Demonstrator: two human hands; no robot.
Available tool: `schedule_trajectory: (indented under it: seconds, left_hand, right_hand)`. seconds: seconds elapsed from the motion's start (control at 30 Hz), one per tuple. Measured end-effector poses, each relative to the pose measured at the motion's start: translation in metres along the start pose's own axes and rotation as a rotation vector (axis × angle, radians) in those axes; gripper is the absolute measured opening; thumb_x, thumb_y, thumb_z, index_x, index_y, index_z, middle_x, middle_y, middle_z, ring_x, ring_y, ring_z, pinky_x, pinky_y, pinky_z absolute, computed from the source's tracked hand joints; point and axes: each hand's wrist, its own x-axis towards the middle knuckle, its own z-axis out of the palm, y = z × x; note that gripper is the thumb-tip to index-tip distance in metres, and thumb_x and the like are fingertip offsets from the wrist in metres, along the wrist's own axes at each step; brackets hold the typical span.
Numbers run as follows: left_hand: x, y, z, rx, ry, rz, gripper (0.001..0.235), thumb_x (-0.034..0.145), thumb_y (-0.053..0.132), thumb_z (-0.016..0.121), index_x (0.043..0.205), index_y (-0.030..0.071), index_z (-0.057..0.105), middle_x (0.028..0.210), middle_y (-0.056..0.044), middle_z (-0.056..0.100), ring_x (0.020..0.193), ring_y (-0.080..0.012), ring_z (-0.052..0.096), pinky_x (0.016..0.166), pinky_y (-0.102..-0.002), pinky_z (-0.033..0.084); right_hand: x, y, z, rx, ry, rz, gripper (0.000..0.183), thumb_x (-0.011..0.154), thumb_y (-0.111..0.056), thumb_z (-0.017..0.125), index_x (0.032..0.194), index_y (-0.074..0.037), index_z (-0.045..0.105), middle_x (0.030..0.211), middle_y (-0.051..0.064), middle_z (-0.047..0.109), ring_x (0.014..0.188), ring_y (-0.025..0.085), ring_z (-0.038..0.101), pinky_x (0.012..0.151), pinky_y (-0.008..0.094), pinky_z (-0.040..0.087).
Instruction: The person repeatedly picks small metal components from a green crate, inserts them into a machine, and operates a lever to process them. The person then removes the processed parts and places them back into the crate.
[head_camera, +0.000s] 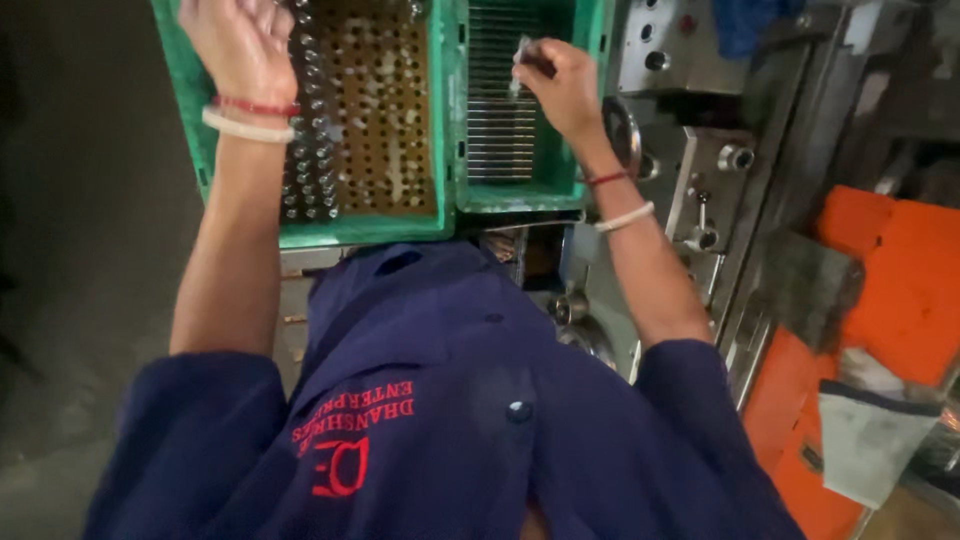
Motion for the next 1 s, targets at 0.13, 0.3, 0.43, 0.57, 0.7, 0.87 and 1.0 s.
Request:
schedule_trajectory:
  seconds: [0.13, 0.3, 0.43, 0.57, 0.7, 0.87, 1.0]
  left_hand:
    - [-0.049, 0.037, -0.005, 0.158, 0.170, -0.153, 0.033, 0.108, 0.021, 0.069, 0.080, 0.010, 0.056, 0.065, 0.001, 0.046, 0.052, -0.0092, 0.039, 0.048, -0.030, 0.029]
    - [-0.071, 0.041, 0.005, 0.716, 0.054, -0.245, 0.028, 0.103, 0.031, 0.076, 0.090, 0.006, 0.073, 0.067, 0.004, 0.062, 0.050, -0.0056, 0.050, 0.042, -0.027, 0.039]
    - [-0.069, 0.010, 0.012, 1.309, -0.378, -0.080, 0.039, 0.106, 0.042, 0.073, 0.095, 0.006, 0.081, 0.071, -0.005, 0.068, 0.055, -0.0118, 0.057, 0.051, -0.027, 0.043]
    - [-0.040, -0.061, 0.029, 1.842, -0.507, -0.300, 0.046, 0.099, 0.048, 0.066, 0.088, 0.005, 0.074, 0.073, -0.018, 0.071, 0.061, -0.0247, 0.066, 0.056, -0.041, 0.055]
    - [-0.005, -0.125, 0.024, 1.972, -0.575, 0.198, 0.027, 0.089, 0.026, 0.073, 0.083, 0.000, 0.075, 0.081, -0.025, 0.071, 0.076, -0.0395, 0.071, 0.066, -0.048, 0.058]
    - [0.026, -0.173, 0.022, 1.998, -0.521, 0.384, 0.011, 0.084, 0.005, 0.065, 0.087, 0.002, 0.075, 0.086, -0.024, 0.073, 0.082, -0.0427, 0.072, 0.069, -0.051, 0.059]
    - [0.021, -0.155, 0.040, 1.934, -0.513, 0.455, 0.012, 0.085, 0.017, 0.071, 0.084, 0.005, 0.075, 0.081, -0.022, 0.071, 0.075, -0.0397, 0.071, 0.065, -0.050, 0.057]
  right_hand:
    - [0.014, 0.069, 0.043, -0.532, -0.121, -0.148, 0.017, 0.091, -0.011, 0.077, 0.104, -0.002, 0.069, 0.103, 0.020, 0.068, 0.101, 0.040, 0.064, 0.084, 0.047, 0.053]
    - [0.010, 0.143, 0.102, -0.681, -0.180, -0.003, 0.020, 0.100, -0.006, 0.054, 0.115, -0.005, 0.067, 0.115, 0.024, 0.065, 0.107, 0.044, 0.062, 0.085, 0.051, 0.053]
    - [0.002, 0.146, 0.116, -0.685, -0.138, 0.049, 0.019, 0.100, -0.007, 0.053, 0.111, -0.004, 0.067, 0.118, 0.025, 0.064, 0.107, 0.043, 0.062, 0.088, 0.049, 0.052]
    - [-0.031, 0.097, 0.096, -0.573, 0.067, -0.137, 0.016, 0.094, -0.009, 0.064, 0.107, -0.002, 0.068, 0.113, 0.022, 0.067, 0.105, 0.041, 0.063, 0.090, 0.046, 0.052]
    - [-0.059, 0.037, 0.073, -0.390, 0.150, -0.126, 0.013, 0.092, -0.008, 0.072, 0.102, -0.001, 0.067, 0.102, 0.017, 0.069, 0.097, 0.038, 0.066, 0.086, 0.045, 0.053]
    - [-0.095, 0.001, 0.043, -0.320, 0.155, 0.091, 0.014, 0.092, -0.010, 0.077, 0.096, 0.000, 0.067, 0.093, 0.018, 0.067, 0.088, 0.037, 0.066, 0.077, 0.043, 0.052]
    - [-0.115, -0.008, 0.024, -0.312, 0.209, 0.069, 0.015, 0.091, -0.011, 0.077, 0.100, -0.001, 0.070, 0.098, 0.017, 0.070, 0.089, 0.035, 0.068, 0.078, 0.040, 0.054]
